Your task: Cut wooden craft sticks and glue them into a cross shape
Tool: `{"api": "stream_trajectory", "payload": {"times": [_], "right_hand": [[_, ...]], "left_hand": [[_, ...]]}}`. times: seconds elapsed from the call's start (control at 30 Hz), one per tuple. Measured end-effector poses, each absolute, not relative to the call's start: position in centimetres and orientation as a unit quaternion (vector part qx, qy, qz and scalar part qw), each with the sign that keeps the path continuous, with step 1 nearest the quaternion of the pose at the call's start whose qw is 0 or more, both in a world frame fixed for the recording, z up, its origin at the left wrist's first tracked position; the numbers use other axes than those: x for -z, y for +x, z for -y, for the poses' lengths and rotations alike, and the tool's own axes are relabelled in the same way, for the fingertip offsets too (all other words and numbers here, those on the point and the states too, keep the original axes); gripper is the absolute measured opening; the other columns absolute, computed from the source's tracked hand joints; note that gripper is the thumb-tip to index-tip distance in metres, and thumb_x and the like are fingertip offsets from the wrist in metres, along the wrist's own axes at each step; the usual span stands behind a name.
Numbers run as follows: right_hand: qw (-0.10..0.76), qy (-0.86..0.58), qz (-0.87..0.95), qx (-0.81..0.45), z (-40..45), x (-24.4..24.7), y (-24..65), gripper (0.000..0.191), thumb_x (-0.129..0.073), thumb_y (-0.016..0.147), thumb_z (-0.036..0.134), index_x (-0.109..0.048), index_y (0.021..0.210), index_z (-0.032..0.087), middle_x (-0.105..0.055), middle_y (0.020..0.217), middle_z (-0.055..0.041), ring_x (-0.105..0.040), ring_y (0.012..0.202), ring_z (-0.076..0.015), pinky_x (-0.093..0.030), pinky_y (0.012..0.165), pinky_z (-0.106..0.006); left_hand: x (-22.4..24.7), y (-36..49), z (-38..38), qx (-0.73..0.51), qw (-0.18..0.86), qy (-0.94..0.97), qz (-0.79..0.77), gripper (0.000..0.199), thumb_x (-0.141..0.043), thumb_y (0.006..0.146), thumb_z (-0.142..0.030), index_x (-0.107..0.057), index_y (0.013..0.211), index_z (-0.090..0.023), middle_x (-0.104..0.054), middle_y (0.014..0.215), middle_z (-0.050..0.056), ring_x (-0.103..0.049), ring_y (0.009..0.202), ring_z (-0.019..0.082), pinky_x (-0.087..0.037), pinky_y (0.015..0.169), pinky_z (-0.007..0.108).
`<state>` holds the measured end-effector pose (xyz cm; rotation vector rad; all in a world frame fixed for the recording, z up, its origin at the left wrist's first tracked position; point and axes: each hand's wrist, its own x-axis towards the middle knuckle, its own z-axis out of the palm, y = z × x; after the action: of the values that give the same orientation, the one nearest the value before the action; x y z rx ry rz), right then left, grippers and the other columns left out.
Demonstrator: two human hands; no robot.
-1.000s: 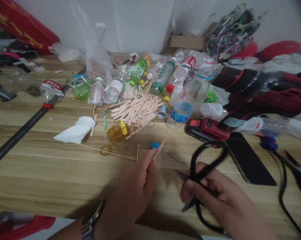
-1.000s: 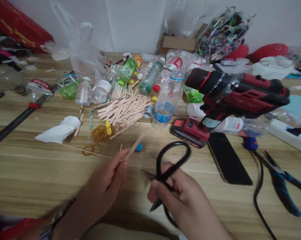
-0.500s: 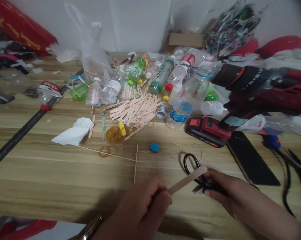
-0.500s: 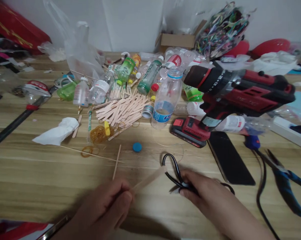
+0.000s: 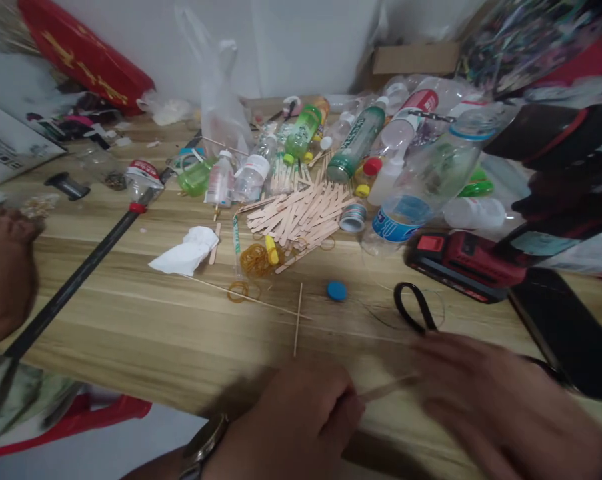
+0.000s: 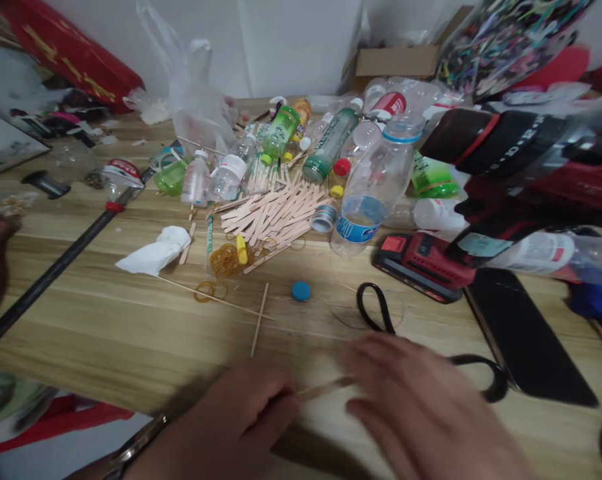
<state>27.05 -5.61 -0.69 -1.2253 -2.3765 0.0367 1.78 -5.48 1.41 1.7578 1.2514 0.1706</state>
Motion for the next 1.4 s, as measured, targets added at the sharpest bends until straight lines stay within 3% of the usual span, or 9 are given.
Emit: {"api": "stream_trajectory", "payload": {"times": [0.1, 0.2, 0.33, 0.43, 0.73, 1.0, 1.13, 1.27, 1.4], "right_hand": [[0.176, -0.338, 0.924, -0.035, 6.3, 0.8, 24.1, 0.032, -0.031, 0.104, 0.029, -0.061, 0.115, 0.025, -0.075, 0.098, -0.0044, -0.072, 0.087, -0.0204, -0.056, 0.076, -0.033], [0.166, -0.368, 0.912, -0.076, 6.3, 1.4, 22.9, 0.045, -0.015, 0.106, 0.025, -0.06, 0.11, 0.025, -0.075, 0.091, -0.0046, -0.073, 0.08, -0.0179, -0.057, 0.067, -0.029], [0.192, -0.434, 0.877, -0.08, 6.0, 2.6, 23.5, 0.03, -0.032, 0.104, 0.028, -0.061, 0.112, 0.023, -0.075, 0.089, -0.005, -0.075, 0.074, -0.0183, -0.059, 0.06, -0.026], [0.178, -0.467, 0.862, -0.078, 5.9, 4.0, 24.1, 0.031, -0.036, 0.103, 0.032, -0.059, 0.122, 0.023, -0.074, 0.1, -0.0061, -0.076, 0.075, -0.019, -0.061, 0.059, -0.028], [0.178, -0.443, 0.875, 0.078, 5.0, 4.8, 23.5, 0.028, -0.043, 0.101, 0.031, -0.061, 0.114, 0.016, -0.073, 0.104, -0.012, -0.07, 0.096, -0.0288, -0.057, 0.077, -0.045], [0.191, -0.471, 0.861, 0.027, 4.8, 4.5, 22.9, 0.02, -0.048, 0.097, 0.026, -0.064, 0.107, 0.02, -0.072, 0.099, -0.0088, -0.069, 0.091, -0.0284, -0.057, 0.073, -0.045], [0.247, -0.491, 0.833, -0.058, 5.2, 3.9, 22.7, 0.021, -0.052, 0.092, 0.021, -0.06, 0.112, 0.02, -0.071, 0.098, -0.0089, -0.07, 0.09, -0.0264, -0.058, 0.074, -0.043], [0.283, -0.511, 0.773, -0.249, 5.2, 2.1, 20.7, 0.039, -0.059, 0.084, 0.016, -0.056, 0.122, 0.023, -0.07, 0.109, -0.0077, -0.069, 0.086, -0.0187, -0.058, 0.072, -0.031], [0.292, -0.488, 0.718, -0.401, 5.0, 0.7, 18.6, 0.02, -0.051, 0.086, 0.013, -0.066, 0.094, 0.024, -0.074, 0.087, -0.0006, -0.068, 0.074, -0.0153, -0.053, 0.066, -0.025]], "left_hand": [[-2.0, 1.7, 5.4, -0.104, 0.47, 0.742, -0.467, 0.02, -0.047, 0.096, -0.026, -0.064, 0.087, -0.021, -0.07, 0.085, 0.0, -0.062, 0.076, 0.016, -0.041, 0.065, 0.026], [-2.1, 0.6, 4.4, -0.143, 0.415, 0.765, -0.471, 0.022, -0.046, 0.098, -0.022, -0.066, 0.089, -0.021, -0.071, 0.084, -0.001, -0.064, 0.077, 0.015, -0.044, 0.067, 0.025], [-0.4, -1.8, 1.9, -0.08, 0.113, 0.824, -0.55, 0.022, -0.045, 0.099, -0.014, -0.067, 0.096, -0.016, -0.069, 0.091, 0.006, -0.06, 0.086, 0.023, -0.048, 0.079, 0.038], [1.5, -3.0, 0.2, -0.043, 0.066, 0.845, -0.529, 0.02, -0.05, 0.095, -0.008, -0.069, 0.092, -0.014, -0.067, 0.094, 0.011, -0.056, 0.092, 0.03, -0.047, 0.081, 0.046], [2.1, -2.7, -0.5, -0.028, 0.064, 0.887, -0.457, 0.029, -0.046, 0.086, 0.006, -0.066, 0.096, -0.014, -0.064, 0.091, 0.009, -0.056, 0.088, 0.028, -0.05, 0.081, 0.045], [-0.8, -1.3, 0.6, -0.125, 0.134, 0.888, -0.422, 0.025, -0.045, 0.091, 0.0, -0.062, 0.1, -0.016, -0.066, 0.093, 0.005, -0.057, 0.089, 0.024, -0.05, 0.082, 0.038], [-1.6, -0.8, 1.2, -0.174, 0.198, 0.866, -0.426, 0.026, -0.04, 0.098, -0.008, -0.063, 0.093, -0.018, -0.066, 0.086, 0.004, -0.058, 0.084, 0.022, -0.048, 0.079, 0.035], [-2.2, 0.1, 2.1, -0.206, 0.27, 0.842, -0.418, 0.02, -0.047, 0.097, -0.011, -0.064, 0.09, -0.019, -0.066, 0.084, 0.002, -0.058, 0.082, 0.02, -0.045, 0.075, 0.03], [-2.7, 0.7, 3.0, -0.23, 0.344, 0.808, -0.42, 0.016, -0.054, 0.095, -0.011, -0.065, 0.089, -0.021, -0.069, 0.087, -0.001, -0.061, 0.085, 0.016, -0.044, 0.078, 0.026]]}}
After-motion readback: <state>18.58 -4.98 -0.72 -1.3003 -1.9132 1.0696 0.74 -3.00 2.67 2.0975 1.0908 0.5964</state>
